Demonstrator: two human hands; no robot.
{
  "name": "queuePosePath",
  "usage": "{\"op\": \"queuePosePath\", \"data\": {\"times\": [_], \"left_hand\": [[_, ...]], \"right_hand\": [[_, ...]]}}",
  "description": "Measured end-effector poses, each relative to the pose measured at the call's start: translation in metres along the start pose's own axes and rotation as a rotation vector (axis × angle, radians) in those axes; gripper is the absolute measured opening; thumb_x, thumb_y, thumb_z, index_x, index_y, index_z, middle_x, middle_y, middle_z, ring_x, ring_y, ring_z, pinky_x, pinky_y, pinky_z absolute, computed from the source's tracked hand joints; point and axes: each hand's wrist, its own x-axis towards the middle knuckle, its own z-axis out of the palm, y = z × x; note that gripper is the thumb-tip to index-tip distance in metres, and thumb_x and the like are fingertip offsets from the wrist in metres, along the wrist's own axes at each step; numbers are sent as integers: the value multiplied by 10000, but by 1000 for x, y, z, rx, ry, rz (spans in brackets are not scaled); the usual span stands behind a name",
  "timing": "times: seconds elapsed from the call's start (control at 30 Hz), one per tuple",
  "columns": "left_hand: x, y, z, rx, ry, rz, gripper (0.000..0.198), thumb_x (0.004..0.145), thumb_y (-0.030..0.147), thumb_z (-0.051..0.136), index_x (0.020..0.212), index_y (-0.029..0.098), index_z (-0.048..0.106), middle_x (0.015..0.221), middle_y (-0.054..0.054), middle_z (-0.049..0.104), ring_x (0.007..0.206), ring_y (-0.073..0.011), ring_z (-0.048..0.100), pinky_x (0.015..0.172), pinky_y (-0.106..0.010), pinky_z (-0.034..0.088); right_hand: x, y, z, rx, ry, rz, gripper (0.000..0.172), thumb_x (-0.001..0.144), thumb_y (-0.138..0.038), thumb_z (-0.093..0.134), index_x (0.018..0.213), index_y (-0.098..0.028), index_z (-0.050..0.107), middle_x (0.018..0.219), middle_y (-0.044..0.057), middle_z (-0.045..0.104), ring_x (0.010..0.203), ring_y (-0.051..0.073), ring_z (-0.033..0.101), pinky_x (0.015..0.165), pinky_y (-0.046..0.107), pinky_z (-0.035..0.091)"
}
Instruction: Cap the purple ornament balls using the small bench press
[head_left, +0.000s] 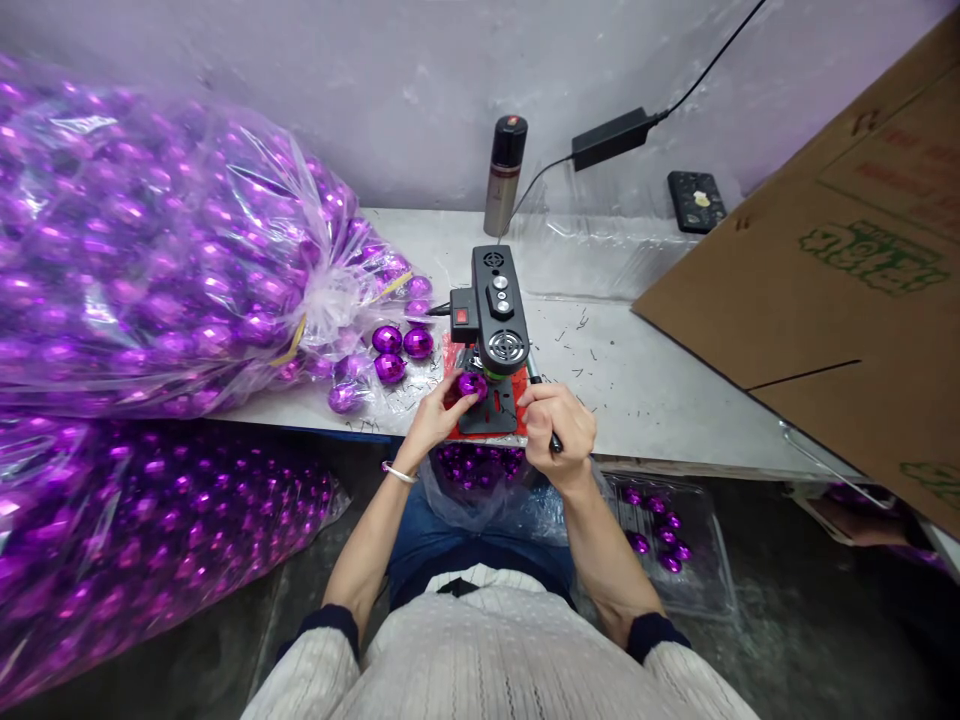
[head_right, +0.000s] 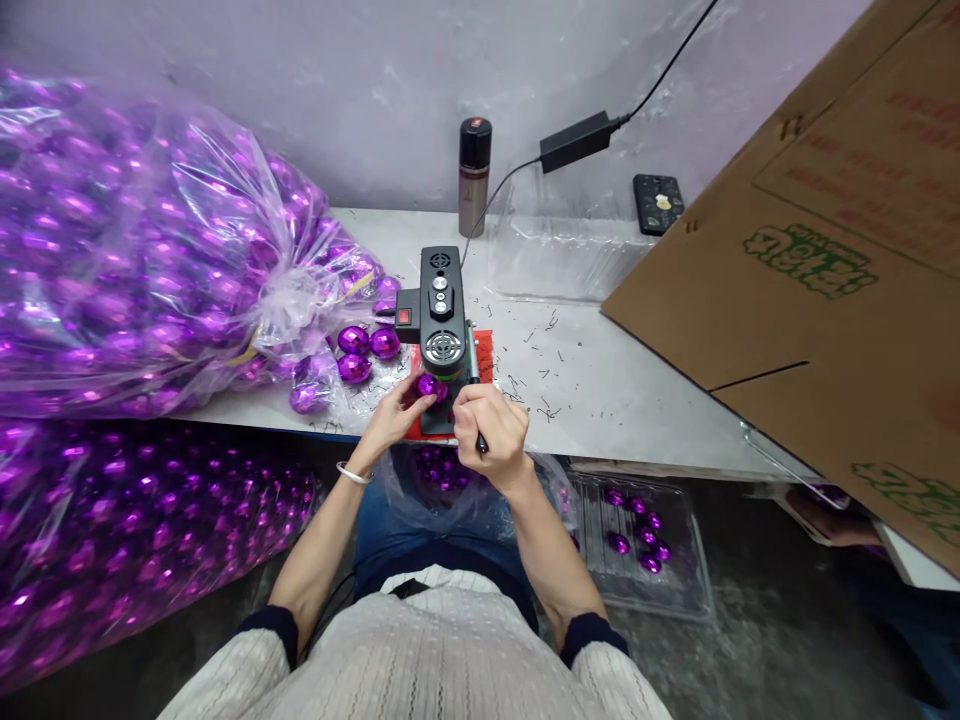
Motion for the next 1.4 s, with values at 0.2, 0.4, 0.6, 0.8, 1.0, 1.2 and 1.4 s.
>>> {"op": "queuePosePath", "data": {"times": [0.2, 0.4, 0.6, 0.8, 1.0, 1.2, 1.4], "left_hand": [[1, 9, 7, 264, 30, 140, 556, 843, 419, 782, 1318, 174, 629, 1262, -127, 733, 1166, -294, 698, 1041, -432, 546], [6, 3, 12, 402, 19, 274, 525, 826, 383, 801, 1287, 187, 645, 1254, -129, 717, 1181, -299, 679, 1039, -440, 546], [11, -15, 31, 370, 88, 367, 598, 794, 377, 827, 1329, 203, 621, 1323, -132, 673, 1252, -311, 635, 1089, -492, 506], [8, -29, 39, 267, 151, 382, 611, 795, 401, 831, 1333, 215, 609, 1269, -121, 713, 1200, -293, 674, 1066, -489, 527], [6, -31, 38, 255, 155, 386, 599, 801, 433, 826, 1318, 208, 622, 1260, -129, 719, 1181, -294, 685, 1062, -498, 532], [5, -28, 37, 269, 137, 385, 589, 805, 439, 822, 1311, 210, 626, 1255, -127, 721, 1178, -289, 682, 1054, -492, 531], [4, -26, 37, 278, 123, 332, 590, 794, 421, 828, 1306, 204, 630, 1257, -128, 724, 1194, -291, 674, 1069, -497, 516]], "right_hand": [[1, -1, -1, -15, 0, -13, 207, 947, -98, 475, 789, -224, 518, 694, 4, 640, 647, 130, 628, 548, 257, 462], [0, 0, -2, -10, -18, -13, 200, 943, -92, 477, 797, -222, 521, 707, 10, 644, 665, 135, 635, 558, 259, 473], [-2, 0, -2, -7, -14, 2, 204, 935, -90, 483, 792, -224, 536, 717, 9, 654, 676, 136, 649, 567, 258, 490], [-9, 0, -2, -9, -7, 22, 195, 962, -135, 478, 804, -219, 556, 766, 25, 672, 687, 136, 650, 585, 263, 506], [-34, 9, 9, 9, 21, 22, 199, 999, -195, 442, 837, -221, 555, 786, 25, 646, 672, 136, 617, 594, 278, 508], [-57, 23, 24, 61, 126, -9, 215, 1008, -234, 424, 830, -225, 545, 788, 17, 623, 652, 140, 580, 639, 319, 500], [-66, 30, 29, 117, 133, 0, 248, 1019, -276, 401, 807, -230, 521, 787, 19, 600, 619, 142, 554, 584, 322, 462]]}}
